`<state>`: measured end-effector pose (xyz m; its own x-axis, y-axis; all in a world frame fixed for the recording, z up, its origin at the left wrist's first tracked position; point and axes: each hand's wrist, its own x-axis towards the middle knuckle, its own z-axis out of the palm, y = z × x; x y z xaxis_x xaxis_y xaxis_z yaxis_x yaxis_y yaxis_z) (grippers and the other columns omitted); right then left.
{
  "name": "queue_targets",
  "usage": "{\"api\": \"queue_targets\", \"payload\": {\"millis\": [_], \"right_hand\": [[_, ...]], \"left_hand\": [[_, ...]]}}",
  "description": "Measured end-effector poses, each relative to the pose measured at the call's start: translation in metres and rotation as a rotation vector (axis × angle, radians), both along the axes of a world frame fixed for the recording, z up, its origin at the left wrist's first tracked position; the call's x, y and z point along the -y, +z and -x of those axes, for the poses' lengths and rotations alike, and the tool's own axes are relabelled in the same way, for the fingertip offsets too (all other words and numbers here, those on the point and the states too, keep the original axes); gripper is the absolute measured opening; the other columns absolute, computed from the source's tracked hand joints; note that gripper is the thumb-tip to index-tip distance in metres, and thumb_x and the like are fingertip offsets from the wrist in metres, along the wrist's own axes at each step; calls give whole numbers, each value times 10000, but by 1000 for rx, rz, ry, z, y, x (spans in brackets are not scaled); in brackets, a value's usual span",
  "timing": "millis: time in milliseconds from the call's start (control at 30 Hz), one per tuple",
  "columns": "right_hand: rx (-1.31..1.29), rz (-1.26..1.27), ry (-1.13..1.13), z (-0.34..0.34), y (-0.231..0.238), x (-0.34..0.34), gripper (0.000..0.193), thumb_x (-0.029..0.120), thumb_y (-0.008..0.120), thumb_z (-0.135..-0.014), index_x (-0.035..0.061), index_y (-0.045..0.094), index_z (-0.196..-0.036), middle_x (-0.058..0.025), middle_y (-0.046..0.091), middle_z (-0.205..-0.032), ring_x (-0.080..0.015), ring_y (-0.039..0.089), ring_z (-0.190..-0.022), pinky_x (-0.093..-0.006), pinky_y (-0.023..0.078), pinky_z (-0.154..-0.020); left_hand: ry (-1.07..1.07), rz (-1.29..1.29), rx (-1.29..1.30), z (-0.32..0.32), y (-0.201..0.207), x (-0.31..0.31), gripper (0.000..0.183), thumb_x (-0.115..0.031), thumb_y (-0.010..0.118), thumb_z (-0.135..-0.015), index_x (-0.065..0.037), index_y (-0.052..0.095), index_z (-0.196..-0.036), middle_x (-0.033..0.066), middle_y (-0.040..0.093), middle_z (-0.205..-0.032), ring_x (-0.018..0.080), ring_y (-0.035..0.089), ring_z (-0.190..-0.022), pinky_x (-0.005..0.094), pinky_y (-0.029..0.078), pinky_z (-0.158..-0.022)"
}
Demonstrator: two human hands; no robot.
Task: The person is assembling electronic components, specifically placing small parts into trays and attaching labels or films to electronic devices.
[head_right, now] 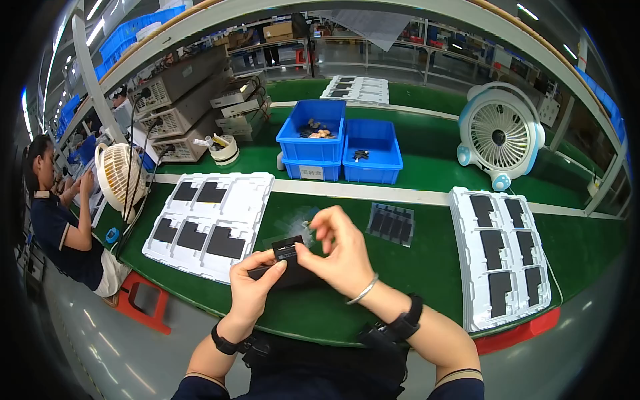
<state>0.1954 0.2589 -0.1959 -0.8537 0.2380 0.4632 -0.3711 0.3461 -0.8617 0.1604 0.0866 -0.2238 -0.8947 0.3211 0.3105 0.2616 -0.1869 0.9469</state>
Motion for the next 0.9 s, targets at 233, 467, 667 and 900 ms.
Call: {"api": "queue_targets", "payload": {"millis": [233, 467, 667, 900], "right_hand": [[358, 153, 450, 0, -3, -19, 184, 133, 731, -770, 3, 603, -789, 35, 578, -633, -19, 525, -600, -181, 427, -526], [260, 409, 354, -8, -2, 1, 164, 39, 700, -784, 28, 540, -748, -25, 617, -721, -73, 609, -674, -204, 505, -614], [300, 481, 440, -10, -10, 13, 150, 86, 697, -796, 1, 573, -798, -16, 614, -708, -84, 629, -676, -195, 496, -598], [475, 419, 461, -2, 7, -13, 268, 285, 614, -875, 62, 658, -1018, 20, 624, -882, -45, 552, -774, -193, 435, -637]], "left_hand": [[-102, -107, 101, 3, -3, 2, 351, 19, 658, -787, -18, 558, -1121, 44, 633, -858, 77, 592, -796, 207, 478, -714], [-287, -349, 491, 6, 5, 3, 368, -38, 587, -856, -11, 453, -1197, 87, 614, -987, 147, 622, -871, 287, 539, -766], [-294, -279, 413, 4, 5, 2, 179, -82, 577, -859, -10, 558, -1022, 81, 615, -953, 145, 608, -854, 285, 510, -755], [-342, -187, 405, 1, 2, 6, 238, -35, 637, -820, 17, 600, -1049, 47, 626, -962, 98, 584, -863, 236, 465, -775]]}}
